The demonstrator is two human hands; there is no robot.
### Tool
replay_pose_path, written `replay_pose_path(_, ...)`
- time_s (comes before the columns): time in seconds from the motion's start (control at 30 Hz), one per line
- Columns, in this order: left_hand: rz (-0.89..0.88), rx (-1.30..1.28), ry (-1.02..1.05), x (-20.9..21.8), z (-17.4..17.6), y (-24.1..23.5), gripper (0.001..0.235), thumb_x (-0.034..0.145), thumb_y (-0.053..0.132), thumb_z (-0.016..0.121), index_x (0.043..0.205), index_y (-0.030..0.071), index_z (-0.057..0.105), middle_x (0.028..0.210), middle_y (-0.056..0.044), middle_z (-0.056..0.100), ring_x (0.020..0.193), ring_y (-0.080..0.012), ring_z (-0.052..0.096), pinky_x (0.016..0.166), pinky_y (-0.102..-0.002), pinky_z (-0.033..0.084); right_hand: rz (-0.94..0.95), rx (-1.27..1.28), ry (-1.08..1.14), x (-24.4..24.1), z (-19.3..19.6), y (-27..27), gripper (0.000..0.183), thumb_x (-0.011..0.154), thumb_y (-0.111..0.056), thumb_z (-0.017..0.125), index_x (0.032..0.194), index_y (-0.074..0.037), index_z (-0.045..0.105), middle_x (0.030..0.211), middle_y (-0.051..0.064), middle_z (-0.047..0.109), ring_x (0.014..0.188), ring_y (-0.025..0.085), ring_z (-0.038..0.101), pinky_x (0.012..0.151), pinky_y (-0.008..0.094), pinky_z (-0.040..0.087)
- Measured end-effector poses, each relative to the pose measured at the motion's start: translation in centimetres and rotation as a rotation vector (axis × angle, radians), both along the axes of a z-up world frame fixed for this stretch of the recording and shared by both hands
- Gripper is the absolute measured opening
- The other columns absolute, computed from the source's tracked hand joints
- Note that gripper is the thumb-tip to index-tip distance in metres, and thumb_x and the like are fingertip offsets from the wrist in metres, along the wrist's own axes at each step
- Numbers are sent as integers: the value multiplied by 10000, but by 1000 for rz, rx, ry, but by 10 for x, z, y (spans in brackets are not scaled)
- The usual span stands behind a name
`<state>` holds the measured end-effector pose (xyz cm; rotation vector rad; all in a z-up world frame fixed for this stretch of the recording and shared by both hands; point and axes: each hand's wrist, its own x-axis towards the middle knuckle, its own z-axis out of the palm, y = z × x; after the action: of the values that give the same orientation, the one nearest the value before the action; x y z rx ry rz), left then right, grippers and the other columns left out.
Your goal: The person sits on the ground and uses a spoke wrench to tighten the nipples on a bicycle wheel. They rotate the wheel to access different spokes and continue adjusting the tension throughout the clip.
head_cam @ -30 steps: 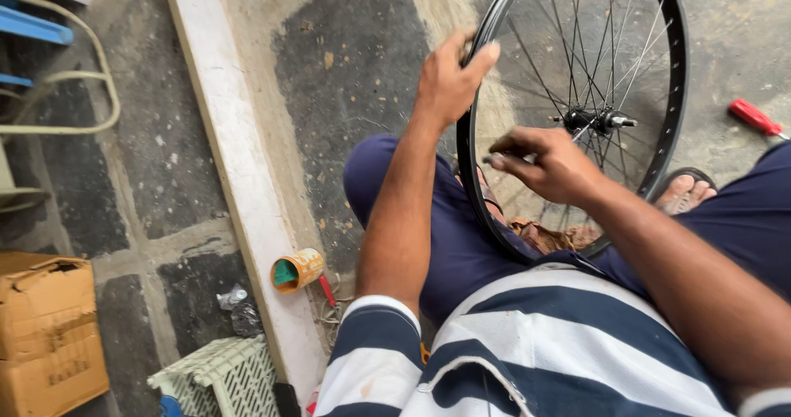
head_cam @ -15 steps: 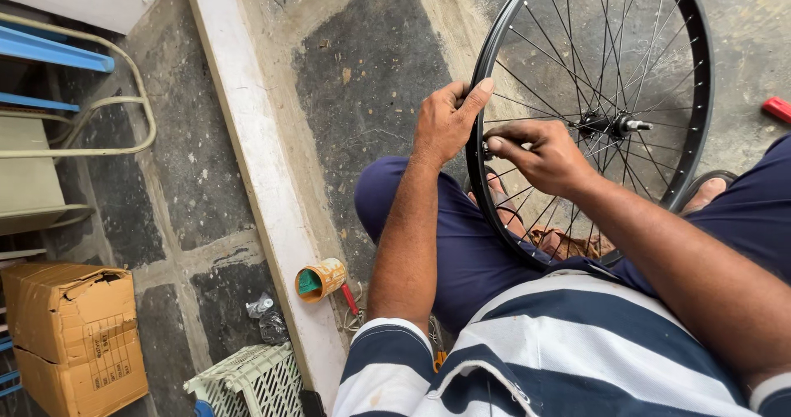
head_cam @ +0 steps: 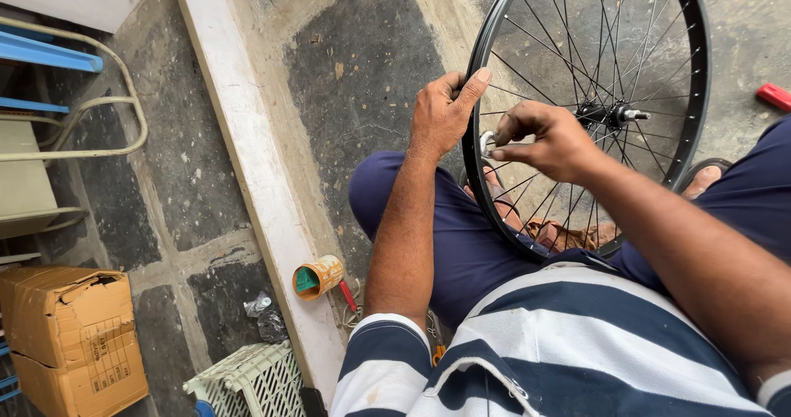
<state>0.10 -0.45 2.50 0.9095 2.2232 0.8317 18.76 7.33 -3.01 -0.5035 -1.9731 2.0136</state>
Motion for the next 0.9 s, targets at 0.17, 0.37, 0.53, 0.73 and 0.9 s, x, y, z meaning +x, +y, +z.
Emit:
replay_pose_path(0.17, -6, 5, 51, -1, -4, 5, 617, 878, 715, 597, 715, 128, 692, 572, 49, 582, 566, -89, 589, 532, -335, 478, -6, 273, -186, -10, 5, -12, 526, 780, -187, 856, 1246, -60, 647, 1114, 100, 709, 1001, 226, 700, 887, 388, 567)
replay_pose_path(0.37, 11, -2, 60, 1, -5, 6, 614, 856, 727, 596, 695, 144, 704, 552, 40, 577, 559, -98, 589, 527, -334, 464, -32, 143, -242, -5, 8, -6, 332, 845, -183, 862, 1088, -27, 700, 1016, 118, 741, 948, 233, 734, 867, 371, 607)
replay_pose_path(0.53, -17, 82, 109, 2, -8, 6, 644, 890, 715, 594, 663, 116, 654, 550, 30, 549, 548, -115, 549, 514, -352, 435, -32, 262, -51, -4, 6, -12, 465, 779, -119, 884, 1186, -18, 686, 1022, 121, 714, 955, 247, 697, 837, 390, 574)
replay_pose_path(0.73, -10, 18, 55, 2, -4, 6, 614, 869, 704, 621, 642, 135, 652, 534, 32, 549, 538, -101, 563, 505, -343, 446, -75, 74, -186, -4, 7, -10, 367, 792, -131, 849, 1094, -31, 666, 954, 63, 725, 916, 204, 745, 816, 365, 615)
replay_pose_path(0.9, -11, 58, 66, 2, -8, 3, 630, 870, 719, 606, 631, 137, 633, 538, 37, 549, 536, -104, 564, 507, -346, 452, 12, 81, 30, 9, 9, -3, 293, 870, -112, 824, 1151, -95, 743, 1031, 55, 690, 966, 226, 704, 835, 384, 588)
